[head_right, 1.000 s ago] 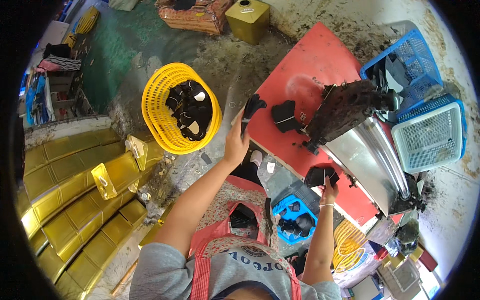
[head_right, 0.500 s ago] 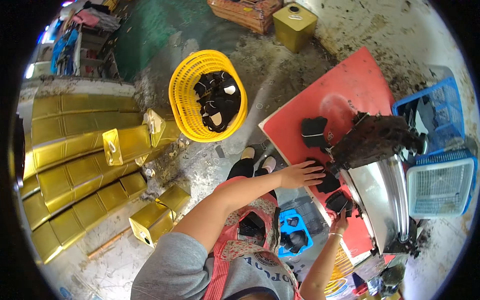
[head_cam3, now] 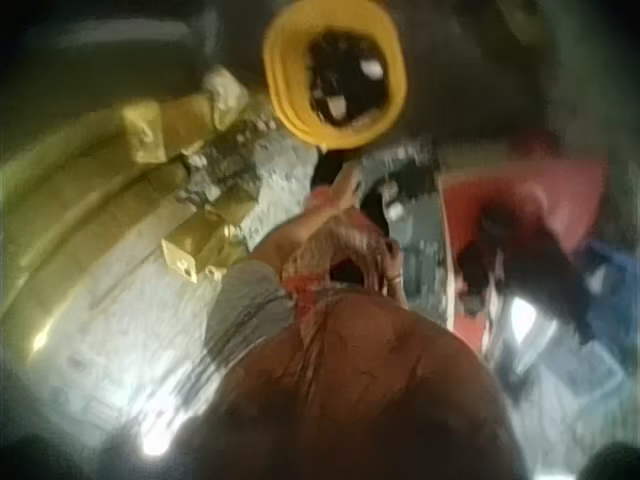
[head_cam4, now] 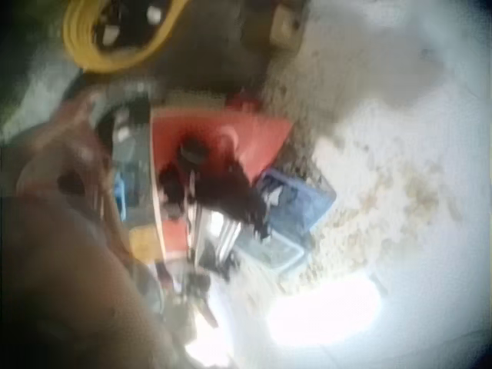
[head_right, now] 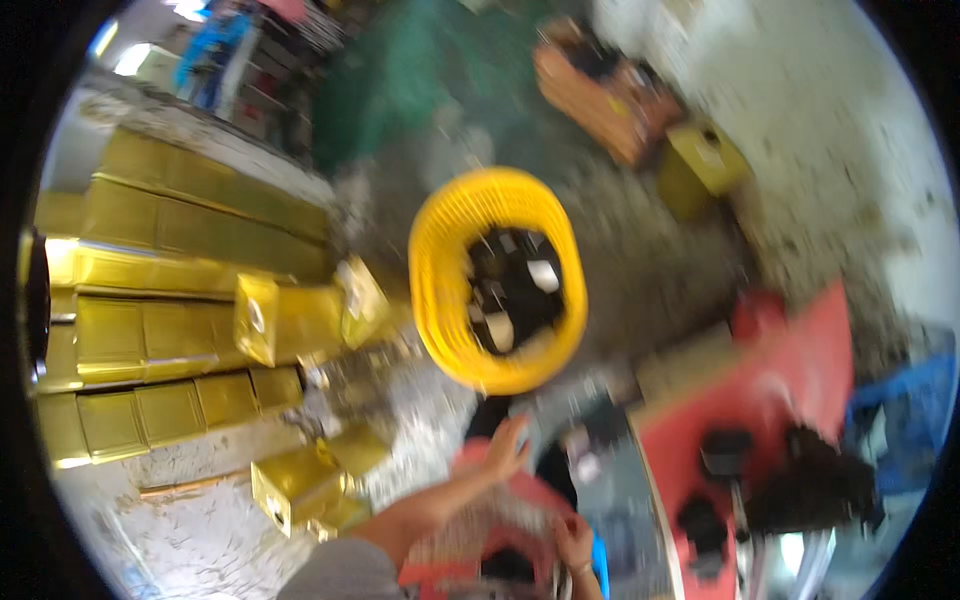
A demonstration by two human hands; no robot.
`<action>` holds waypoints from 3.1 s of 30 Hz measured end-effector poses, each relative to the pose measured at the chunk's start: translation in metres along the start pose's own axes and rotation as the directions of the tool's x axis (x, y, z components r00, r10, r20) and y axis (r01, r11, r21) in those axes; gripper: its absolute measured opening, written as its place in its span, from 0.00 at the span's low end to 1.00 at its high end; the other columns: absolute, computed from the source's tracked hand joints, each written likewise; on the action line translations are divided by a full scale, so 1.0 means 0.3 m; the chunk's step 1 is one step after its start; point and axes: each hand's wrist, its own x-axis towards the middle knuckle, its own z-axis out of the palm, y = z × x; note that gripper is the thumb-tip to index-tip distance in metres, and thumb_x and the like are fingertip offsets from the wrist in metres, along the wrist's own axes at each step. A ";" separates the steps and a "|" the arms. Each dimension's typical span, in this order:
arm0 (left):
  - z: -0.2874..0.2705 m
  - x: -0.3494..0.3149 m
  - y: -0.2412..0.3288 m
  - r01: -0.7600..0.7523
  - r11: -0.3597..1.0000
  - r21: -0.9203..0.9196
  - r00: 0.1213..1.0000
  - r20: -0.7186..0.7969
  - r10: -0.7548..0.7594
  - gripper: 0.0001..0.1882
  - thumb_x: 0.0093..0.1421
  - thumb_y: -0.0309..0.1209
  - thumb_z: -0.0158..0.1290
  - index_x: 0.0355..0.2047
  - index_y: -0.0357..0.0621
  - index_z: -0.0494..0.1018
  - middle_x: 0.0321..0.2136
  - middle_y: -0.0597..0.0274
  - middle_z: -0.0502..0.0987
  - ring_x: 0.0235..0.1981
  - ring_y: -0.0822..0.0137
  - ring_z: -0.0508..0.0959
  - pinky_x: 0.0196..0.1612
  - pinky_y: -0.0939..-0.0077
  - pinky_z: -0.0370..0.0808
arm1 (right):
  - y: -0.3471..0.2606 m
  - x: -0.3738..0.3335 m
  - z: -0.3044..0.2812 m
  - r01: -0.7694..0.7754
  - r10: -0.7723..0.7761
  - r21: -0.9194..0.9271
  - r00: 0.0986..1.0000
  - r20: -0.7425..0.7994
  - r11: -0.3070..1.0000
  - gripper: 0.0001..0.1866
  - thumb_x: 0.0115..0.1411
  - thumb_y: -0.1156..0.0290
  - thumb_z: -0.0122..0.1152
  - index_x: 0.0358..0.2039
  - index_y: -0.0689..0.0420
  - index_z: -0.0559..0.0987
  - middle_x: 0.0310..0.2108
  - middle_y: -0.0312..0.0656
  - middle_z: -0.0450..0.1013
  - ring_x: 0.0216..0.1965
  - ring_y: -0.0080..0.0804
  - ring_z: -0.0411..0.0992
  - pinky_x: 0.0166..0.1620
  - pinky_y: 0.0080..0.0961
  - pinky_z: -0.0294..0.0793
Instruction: Applying adhesive to various shoe upper components using a roller machine and organizing them into baskets.
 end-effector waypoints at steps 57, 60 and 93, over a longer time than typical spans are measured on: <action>-0.007 1.401 -0.089 0.764 0.377 -0.523 0.643 0.568 -0.514 0.21 0.54 0.31 0.57 0.47 0.44 0.66 0.45 0.60 0.71 0.49 0.65 0.70 0.44 0.63 0.73 | -0.587 1.615 -0.601 0.409 0.147 0.519 0.663 -0.734 0.750 0.12 0.46 0.80 0.48 0.34 0.64 0.74 0.28 0.38 0.71 0.26 0.28 0.71 0.30 0.24 0.73; 0.105 1.359 -0.149 0.760 0.303 -0.575 0.640 0.580 -0.504 0.16 0.56 0.29 0.56 0.44 0.43 0.69 0.41 0.61 0.73 0.42 0.64 0.74 0.42 0.65 0.76 | -0.472 1.688 -0.655 0.362 0.161 0.491 0.652 -0.741 0.793 0.15 0.44 0.82 0.49 0.35 0.63 0.74 0.30 0.40 0.72 0.28 0.30 0.72 0.30 0.26 0.74; 0.425 0.802 -0.599 0.549 0.756 -0.356 0.825 0.083 -0.559 0.10 0.42 0.25 0.57 0.27 0.42 0.71 0.21 0.59 0.71 0.24 0.59 0.74 0.30 0.71 0.72 | -0.226 1.619 -0.444 -0.042 0.161 0.168 0.579 -0.799 0.985 0.17 0.51 0.74 0.63 0.40 0.69 0.72 0.38 0.48 0.73 0.30 0.37 0.74 0.33 0.34 0.77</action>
